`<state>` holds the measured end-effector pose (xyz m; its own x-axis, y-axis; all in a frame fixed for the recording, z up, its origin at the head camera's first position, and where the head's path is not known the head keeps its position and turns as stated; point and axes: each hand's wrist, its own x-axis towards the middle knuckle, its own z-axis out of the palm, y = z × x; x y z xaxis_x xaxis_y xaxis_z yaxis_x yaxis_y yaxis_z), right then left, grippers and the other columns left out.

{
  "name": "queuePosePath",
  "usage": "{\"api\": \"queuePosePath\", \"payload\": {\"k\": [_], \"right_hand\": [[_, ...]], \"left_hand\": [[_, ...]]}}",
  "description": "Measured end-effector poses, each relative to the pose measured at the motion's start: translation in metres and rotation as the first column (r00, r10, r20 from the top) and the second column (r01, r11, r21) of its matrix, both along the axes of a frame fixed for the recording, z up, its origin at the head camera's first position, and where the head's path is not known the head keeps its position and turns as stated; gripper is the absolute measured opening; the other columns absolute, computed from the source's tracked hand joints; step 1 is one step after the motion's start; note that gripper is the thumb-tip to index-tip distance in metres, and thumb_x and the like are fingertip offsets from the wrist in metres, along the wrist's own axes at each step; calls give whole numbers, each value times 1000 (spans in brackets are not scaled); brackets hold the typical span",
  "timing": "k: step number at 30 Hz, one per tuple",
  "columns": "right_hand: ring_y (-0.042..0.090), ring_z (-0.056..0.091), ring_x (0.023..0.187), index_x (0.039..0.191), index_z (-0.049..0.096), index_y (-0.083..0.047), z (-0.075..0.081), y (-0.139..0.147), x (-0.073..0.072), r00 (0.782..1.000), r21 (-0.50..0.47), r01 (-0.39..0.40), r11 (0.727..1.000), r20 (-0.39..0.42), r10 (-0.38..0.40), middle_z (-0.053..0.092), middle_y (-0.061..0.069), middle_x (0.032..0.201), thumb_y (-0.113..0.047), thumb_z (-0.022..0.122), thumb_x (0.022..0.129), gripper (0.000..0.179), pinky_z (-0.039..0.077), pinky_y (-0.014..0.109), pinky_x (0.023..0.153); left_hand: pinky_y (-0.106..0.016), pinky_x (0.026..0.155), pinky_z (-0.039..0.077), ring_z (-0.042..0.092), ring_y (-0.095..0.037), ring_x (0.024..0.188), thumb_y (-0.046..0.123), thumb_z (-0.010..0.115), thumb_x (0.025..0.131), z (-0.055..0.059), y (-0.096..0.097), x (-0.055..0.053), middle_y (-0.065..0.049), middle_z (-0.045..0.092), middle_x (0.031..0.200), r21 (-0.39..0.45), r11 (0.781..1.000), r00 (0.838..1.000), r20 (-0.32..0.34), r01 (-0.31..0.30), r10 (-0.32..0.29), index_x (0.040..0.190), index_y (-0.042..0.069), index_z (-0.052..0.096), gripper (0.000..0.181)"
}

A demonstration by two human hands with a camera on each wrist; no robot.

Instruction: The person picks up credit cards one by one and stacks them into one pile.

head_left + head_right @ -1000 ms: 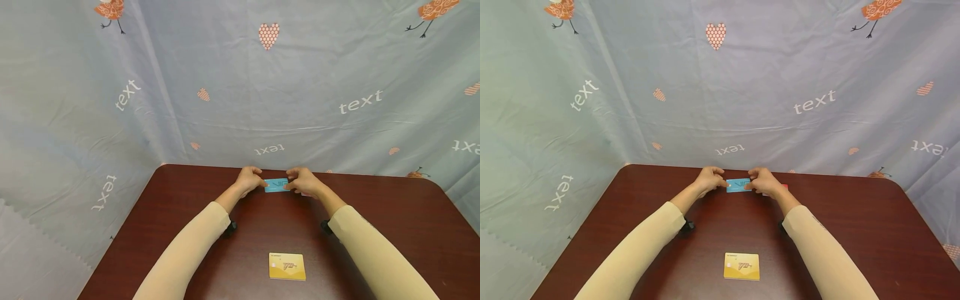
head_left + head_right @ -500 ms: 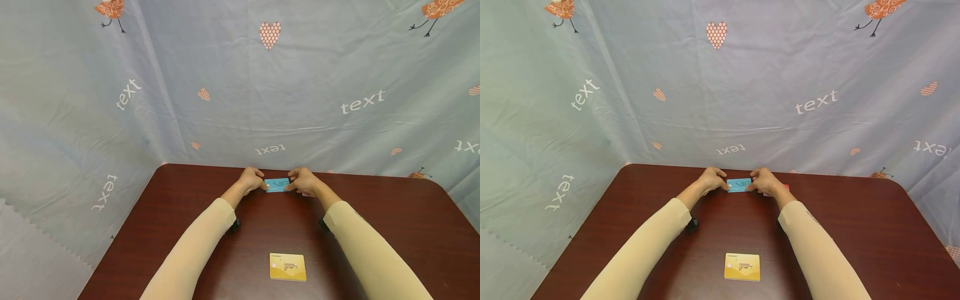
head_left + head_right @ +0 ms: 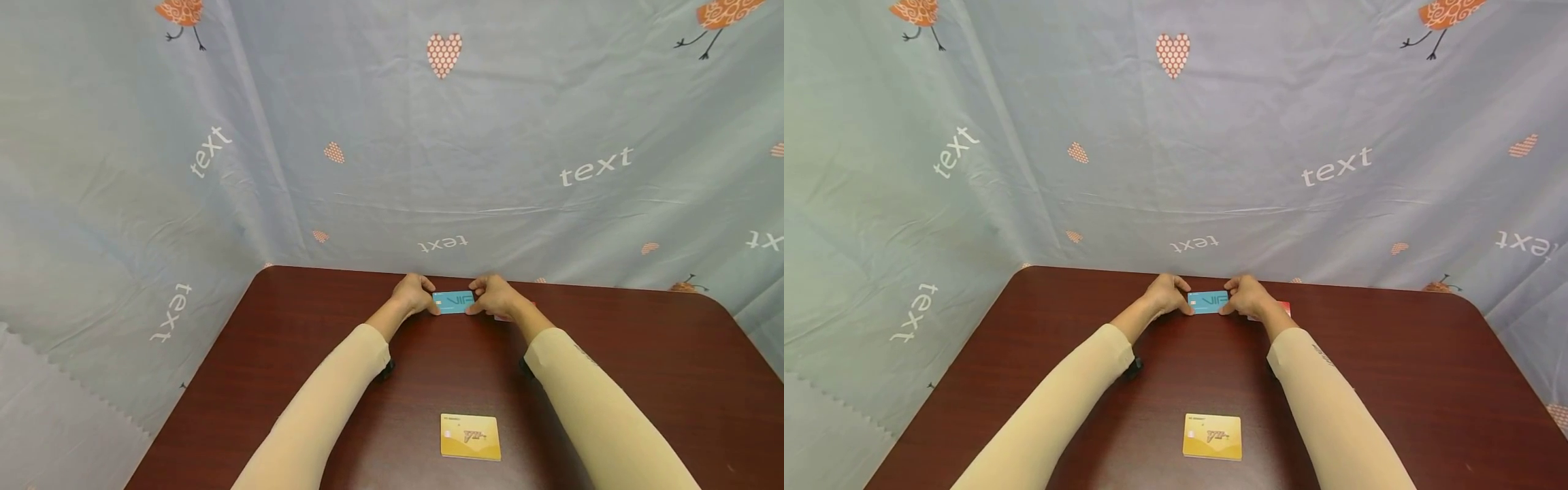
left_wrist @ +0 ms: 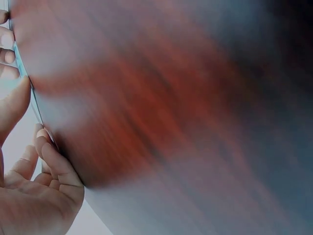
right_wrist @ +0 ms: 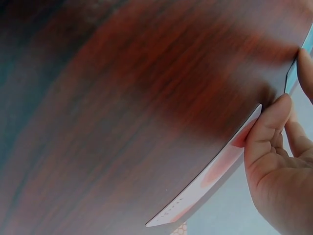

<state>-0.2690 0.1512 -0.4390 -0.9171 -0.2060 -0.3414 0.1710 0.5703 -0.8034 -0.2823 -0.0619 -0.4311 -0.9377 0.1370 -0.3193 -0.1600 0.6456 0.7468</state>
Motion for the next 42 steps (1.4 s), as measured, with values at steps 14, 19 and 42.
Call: {"api": "queuePosePath", "payload": {"k": [14, 19, 42], "right_hand": [[31, 58, 96, 139, 54, 6, 1, 2, -2, 1000, 93, 3, 996, -12, -2, 52, 24, 135, -5, 85, 88, 61, 50, 31, 71], [27, 53, 94, 134, 54, 3, 4, 0, 0, 999, 90, 37, 995, -15, -36, 54, 21, 133, -6, 86, 87, 58, 48, 31, 66], [25, 68, 81, 123, 66, 4, 6, -8, 7, 990, 115, 78, 990, -125, -63, 71, 15, 100, -7, 73, 98, 28, 58, 33, 70]], "left_hand": [[-45, 99, 54, 58, -34, 122, 3, 93, 77, -2, 3, 2, -13, 63, 132, -8, 1000, 1000, 2, 21, -21, 119, 9, 72, 48], [-45, 96, 56, 59, -34, 120, 4, 92, 78, -2, 4, 4, -13, 64, 131, -11, 1000, 1000, -12, 27, -27, 122, 9, 71, 48], [-39, 87, 59, 61, -33, 121, -6, 83, 82, -2, -9, 7, -16, 66, 135, 67, 997, 997, -78, 25, -20, 120, 3, 77, 39]]}}
